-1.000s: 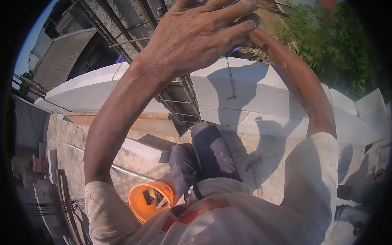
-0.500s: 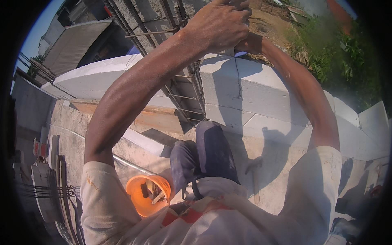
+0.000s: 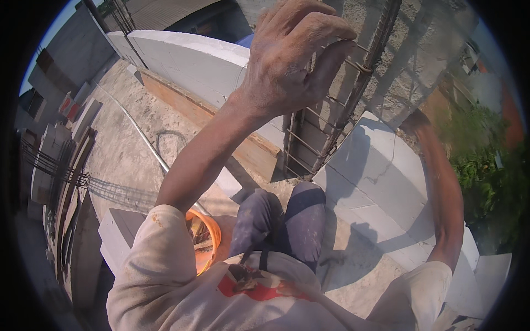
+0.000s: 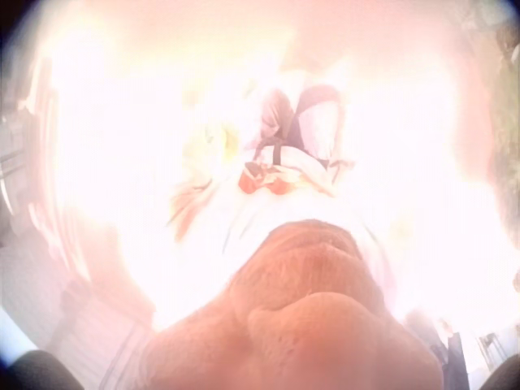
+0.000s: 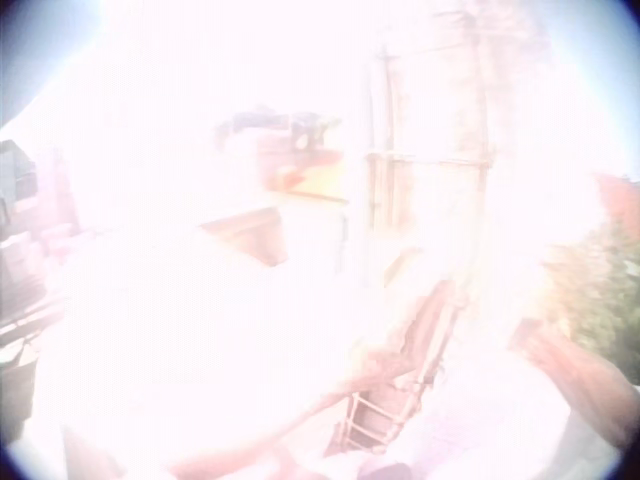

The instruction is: The person is working on a construction site, initially securing metal rebar with wire using pliers and a hammer. Later, the person applies mortar from a bucket onto a concrete surface and places white rectangular tiles, tapping them into position with a hammer.

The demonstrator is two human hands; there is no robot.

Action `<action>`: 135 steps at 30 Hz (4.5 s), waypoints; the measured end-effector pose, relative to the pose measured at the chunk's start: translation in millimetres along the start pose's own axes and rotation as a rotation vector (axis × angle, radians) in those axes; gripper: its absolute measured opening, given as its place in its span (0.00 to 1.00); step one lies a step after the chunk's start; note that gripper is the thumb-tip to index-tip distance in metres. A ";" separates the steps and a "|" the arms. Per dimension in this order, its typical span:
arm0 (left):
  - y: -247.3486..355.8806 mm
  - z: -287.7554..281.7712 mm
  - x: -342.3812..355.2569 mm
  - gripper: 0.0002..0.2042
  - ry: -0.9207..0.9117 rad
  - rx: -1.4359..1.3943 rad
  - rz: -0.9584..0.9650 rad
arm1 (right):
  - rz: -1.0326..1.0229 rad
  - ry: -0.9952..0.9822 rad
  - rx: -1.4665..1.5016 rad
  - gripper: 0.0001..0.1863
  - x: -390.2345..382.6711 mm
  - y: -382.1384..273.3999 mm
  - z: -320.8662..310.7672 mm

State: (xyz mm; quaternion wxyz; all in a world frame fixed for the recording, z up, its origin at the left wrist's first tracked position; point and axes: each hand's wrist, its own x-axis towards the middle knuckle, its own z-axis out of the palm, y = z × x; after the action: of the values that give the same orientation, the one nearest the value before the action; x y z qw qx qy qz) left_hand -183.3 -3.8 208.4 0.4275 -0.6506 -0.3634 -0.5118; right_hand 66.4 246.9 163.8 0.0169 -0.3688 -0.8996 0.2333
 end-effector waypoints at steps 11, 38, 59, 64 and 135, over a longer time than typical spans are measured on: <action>-131.6 11.9 -63.7 0.13 -1.176 0.198 -0.711 | 0.047 0.046 -0.169 0.12 3.9 -1.0 -18.9; -155.0 26.7 -77.7 0.08 -1.117 0.113 -0.241 | 0.165 0.054 -0.274 0.12 -8.6 8.2 -29.4; -83.5 -60.6 -127.9 0.10 -0.495 -0.145 -0.767 | 0.192 0.076 -0.322 0.12 -12.2 14.7 -31.4; -47.0 -49.0 -162.4 0.10 -0.207 -0.192 -1.054 | 0.191 0.117 -0.313 0.12 -21.7 19.7 -34.6; 21.8 -94.5 -214.7 0.09 -0.645 0.043 -0.971 | -0.883 0.439 -0.048 0.16 2.9 -204.5 222.7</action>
State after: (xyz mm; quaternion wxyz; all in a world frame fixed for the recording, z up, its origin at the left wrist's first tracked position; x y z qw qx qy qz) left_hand -242.5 -107.1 5.1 0.0247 -0.5238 -0.7420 -0.4177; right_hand -114.9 31.5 53.5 0.2948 0.0068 -0.9503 0.0998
